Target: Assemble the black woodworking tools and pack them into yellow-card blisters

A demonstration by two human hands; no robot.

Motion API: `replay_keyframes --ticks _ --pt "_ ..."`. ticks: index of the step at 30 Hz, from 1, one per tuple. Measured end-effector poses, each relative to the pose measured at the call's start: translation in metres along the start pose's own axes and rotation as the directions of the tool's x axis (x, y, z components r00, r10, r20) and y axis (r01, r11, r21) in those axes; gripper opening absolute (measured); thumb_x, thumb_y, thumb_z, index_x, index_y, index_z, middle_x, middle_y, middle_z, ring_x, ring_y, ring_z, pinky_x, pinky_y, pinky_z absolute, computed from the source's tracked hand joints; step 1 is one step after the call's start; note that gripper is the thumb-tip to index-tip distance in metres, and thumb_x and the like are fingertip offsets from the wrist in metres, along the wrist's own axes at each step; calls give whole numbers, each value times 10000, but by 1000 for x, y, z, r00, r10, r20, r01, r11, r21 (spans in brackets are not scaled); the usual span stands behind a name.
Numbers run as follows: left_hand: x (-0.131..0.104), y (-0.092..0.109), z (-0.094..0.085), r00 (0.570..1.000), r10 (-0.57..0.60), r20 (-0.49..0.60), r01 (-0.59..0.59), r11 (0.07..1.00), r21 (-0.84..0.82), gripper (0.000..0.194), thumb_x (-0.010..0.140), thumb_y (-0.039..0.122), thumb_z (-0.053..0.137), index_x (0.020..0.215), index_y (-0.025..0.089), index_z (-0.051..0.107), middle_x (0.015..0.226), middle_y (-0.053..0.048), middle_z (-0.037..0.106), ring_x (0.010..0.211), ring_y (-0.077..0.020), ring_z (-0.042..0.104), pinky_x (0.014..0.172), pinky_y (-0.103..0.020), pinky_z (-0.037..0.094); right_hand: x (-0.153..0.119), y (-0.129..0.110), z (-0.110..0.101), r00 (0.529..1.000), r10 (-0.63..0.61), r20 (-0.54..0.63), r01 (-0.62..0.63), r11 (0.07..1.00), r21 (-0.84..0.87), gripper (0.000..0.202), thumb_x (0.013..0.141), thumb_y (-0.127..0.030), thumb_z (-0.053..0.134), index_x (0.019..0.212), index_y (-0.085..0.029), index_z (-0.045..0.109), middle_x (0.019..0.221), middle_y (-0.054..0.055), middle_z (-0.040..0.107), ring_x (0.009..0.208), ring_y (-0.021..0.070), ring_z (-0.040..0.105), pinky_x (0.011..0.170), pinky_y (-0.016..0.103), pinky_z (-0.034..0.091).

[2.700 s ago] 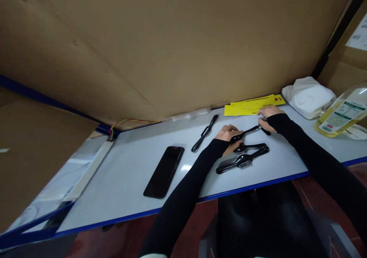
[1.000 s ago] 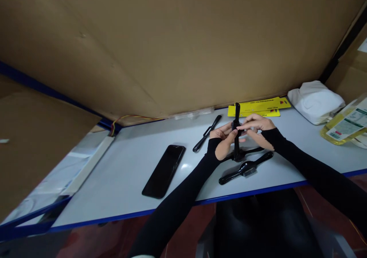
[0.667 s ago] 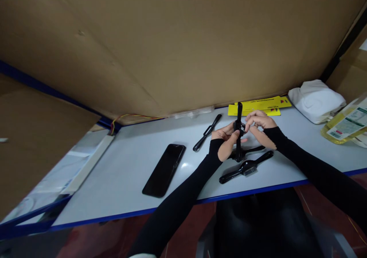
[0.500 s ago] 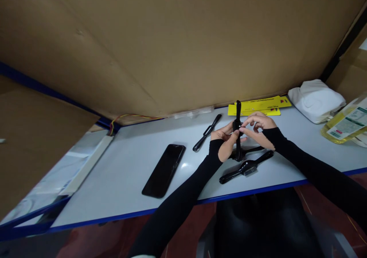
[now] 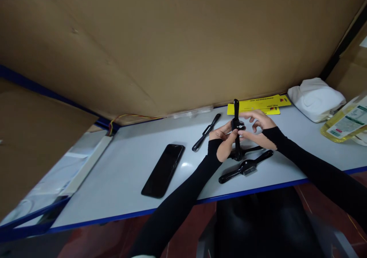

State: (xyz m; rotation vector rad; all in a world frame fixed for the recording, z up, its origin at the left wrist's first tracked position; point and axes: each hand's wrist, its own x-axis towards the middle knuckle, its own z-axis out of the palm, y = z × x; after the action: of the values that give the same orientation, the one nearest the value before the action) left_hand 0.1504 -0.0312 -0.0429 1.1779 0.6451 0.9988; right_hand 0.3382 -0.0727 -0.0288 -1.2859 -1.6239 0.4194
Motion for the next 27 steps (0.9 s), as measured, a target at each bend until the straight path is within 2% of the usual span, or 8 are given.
replay_keyframes --ticks 3,5,7,11,15,19,22,27 --pt "0 -1 1 1000 0 -5 -1 999 -33 624 726 505 947 1192 120 798 1258 -174 785 1114 -368 778 984 -544 664 0 -3 1 999 -50 7 50 998 -41 171 957 -251 668 885 -266 822 1011 76 668 937 210 577 730 314 540" --pt "-1 -2 2 1000 -12 5 12 999 -34 618 727 505 947 1189 122 797 1258 -171 785 1111 -368 779 975 -542 668 0 -5 2 999 -48 -25 47 998 -39 152 946 -246 671 938 -271 821 1061 85 664 976 224 573 715 315 546" --pt "-2 -3 2 1000 -16 4 17 999 -29 611 732 501 945 1195 131 798 1246 -160 790 1096 -360 784 965 -532 674 -1 -8 3 998 -53 -30 52 997 -51 177 902 -226 710 1028 -277 824 1086 84 659 902 212 557 688 321 545" --pt "-3 -3 3 1000 -4 -2 3 1000 -24 618 737 506 940 1213 138 797 1235 -149 795 1070 -341 793 944 -505 687 -1 -8 3 995 -97 3 97 993 -71 248 859 -111 652 917 -273 831 1046 69 673 880 203 548 746 339 546" --pt "-4 -1 4 1000 -3 2 3 1000 -14 635 740 506 939 1232 132 791 1247 -163 791 1078 -350 790 932 -511 691 -1 -3 1 997 -81 -5 81 996 -43 285 866 -166 714 1090 -294 834 1073 75 668 878 208 547 707 331 527" --pt "-6 0 5 1000 6 16 -6 1000 -19 620 750 502 935 1228 133 795 1296 -168 771 1087 -363 788 923 -531 692 -1 -1 0 992 -129 11 130 988 -79 221 933 -180 663 926 -300 848 1053 55 691 843 189 545 817 369 528" --pt "-7 0 6 1000 -11 19 11 1000 -8 644 750 522 930 1237 123 789 1254 -171 786 1046 -362 800 923 -538 691 -1 -2 0 997 -72 -42 70 996 -59 178 916 -245 724 1038 -294 845 1124 73 673 824 184 547 759 353 533" --pt "-6 -4 4 1000 -5 -14 5 1000 -13 646 742 521 936 1228 122 787 1255 -168 788 1049 -350 799 930 -515 690 0 -3 -3 994 -101 29 103 992 -74 176 888 -263 782 1044 -307 851 1055 43 681 741 155 495 754 343 505"
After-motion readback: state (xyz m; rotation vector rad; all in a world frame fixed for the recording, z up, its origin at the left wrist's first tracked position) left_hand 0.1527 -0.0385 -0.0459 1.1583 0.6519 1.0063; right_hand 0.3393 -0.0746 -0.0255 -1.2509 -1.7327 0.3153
